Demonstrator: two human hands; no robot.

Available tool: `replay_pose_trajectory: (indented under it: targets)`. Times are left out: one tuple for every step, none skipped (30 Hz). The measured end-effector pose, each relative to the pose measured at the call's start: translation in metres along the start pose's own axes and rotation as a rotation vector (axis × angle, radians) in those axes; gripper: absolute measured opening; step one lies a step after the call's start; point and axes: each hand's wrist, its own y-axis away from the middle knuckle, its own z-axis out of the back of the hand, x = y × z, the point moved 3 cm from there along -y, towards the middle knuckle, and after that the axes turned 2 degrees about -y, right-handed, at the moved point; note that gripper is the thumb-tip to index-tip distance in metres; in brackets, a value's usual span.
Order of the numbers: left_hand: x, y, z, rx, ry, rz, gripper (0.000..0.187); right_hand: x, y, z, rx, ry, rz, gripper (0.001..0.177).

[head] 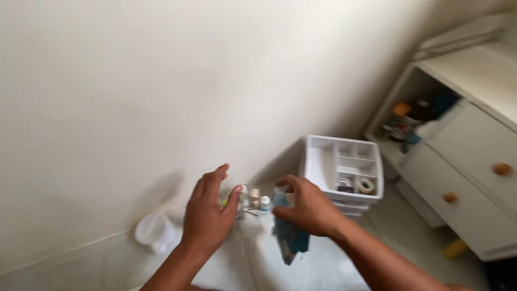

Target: The person removes various bottles and small items from a white plastic organizer, wipes the organizer compartments with a blue cloth, then wipes each item individually and places them back into the organizer.

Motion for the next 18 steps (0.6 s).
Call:
replay_pose_trajectory:
  targets:
    - [-0.014, -0.003, -0.011, 0.053, 0.046, 0.035, 0.05, -0.007, 0.008, 0.017, -0.019, 0.023, 0.115, 0.052]
    - [-0.029, -0.008, -0.022, 0.104, 0.088, 0.07, 0.05, -0.018, 0.015, 0.033, 0.011, 0.077, 0.109, 0.044]
    - [-0.042, -0.012, -0.034, 0.155, 0.129, 0.105, 0.051, -0.029, 0.022, 0.049, 0.041, 0.13, 0.103, 0.037]
    - [-0.054, -0.017, -0.044, 0.207, 0.149, 0.116, 0.051, -0.038, 0.027, 0.061, 0.075, 0.184, 0.098, 0.031]
    - [-0.065, -0.021, -0.055, 0.258, 0.169, 0.126, 0.052, -0.051, 0.031, 0.076, 0.067, 0.201, -0.025, 0.03]
    - [-0.074, -0.023, -0.068, 0.312, 0.184, 0.141, 0.053, -0.066, 0.034, 0.092, 0.065, 0.214, -0.147, 0.029]
    - [-0.083, -0.027, -0.081, 0.348, 0.162, 0.109, 0.048, -0.081, 0.035, 0.106, 0.063, 0.226, -0.269, 0.029]
    - [-0.092, -0.031, -0.095, 0.385, 0.141, 0.077, 0.042, -0.094, 0.036, 0.118, 0.025, 0.242, -0.363, 0.028]
    - [-0.1, -0.033, -0.109, 0.422, 0.12, 0.044, 0.037, -0.106, 0.036, 0.13, -0.012, 0.257, -0.456, 0.028]
    - [-0.108, -0.037, -0.122, 0.425, 0.123, -0.007, 0.034, -0.118, 0.037, 0.141, -0.053, 0.276, -0.543, 0.028]
    - [-0.115, -0.041, -0.135, 0.429, 0.126, -0.059, 0.031, -0.126, 0.039, 0.15, -0.105, 0.277, -0.504, 0.028]
    - [-0.12, -0.043, -0.146, 0.43, 0.126, -0.107, 0.028, -0.134, 0.041, 0.158, -0.154, 0.279, -0.462, 0.029]
    - [-0.124, -0.044, -0.157, 0.422, 0.117, -0.109, 0.028, -0.14, 0.041, 0.165, -0.203, 0.28, -0.42, 0.03]
    - [-0.126, -0.045, -0.167, 0.415, 0.108, -0.11, 0.027, -0.145, 0.039, 0.169, -0.226, 0.243, -0.404, 0.03]
    - [-0.128, -0.047, -0.175, 0.407, 0.098, -0.111, 0.026, -0.148, 0.036, 0.173, -0.249, 0.205, -0.388, 0.03]
    - [-0.129, -0.048, -0.181, 0.394, 0.1, -0.097, 0.021, -0.151, 0.034, 0.176, -0.272, 0.167, -0.372, 0.03]
    - [-0.13, -0.047, -0.186, 0.38, 0.103, -0.083, 0.017, -0.153, 0.034, 0.18, -0.295, 0.089, -0.373, 0.032]
    - [-0.131, -0.047, -0.189, 0.366, 0.104, -0.07, 0.013, -0.154, 0.033, 0.184, -0.319, 0.01, -0.372, 0.034]
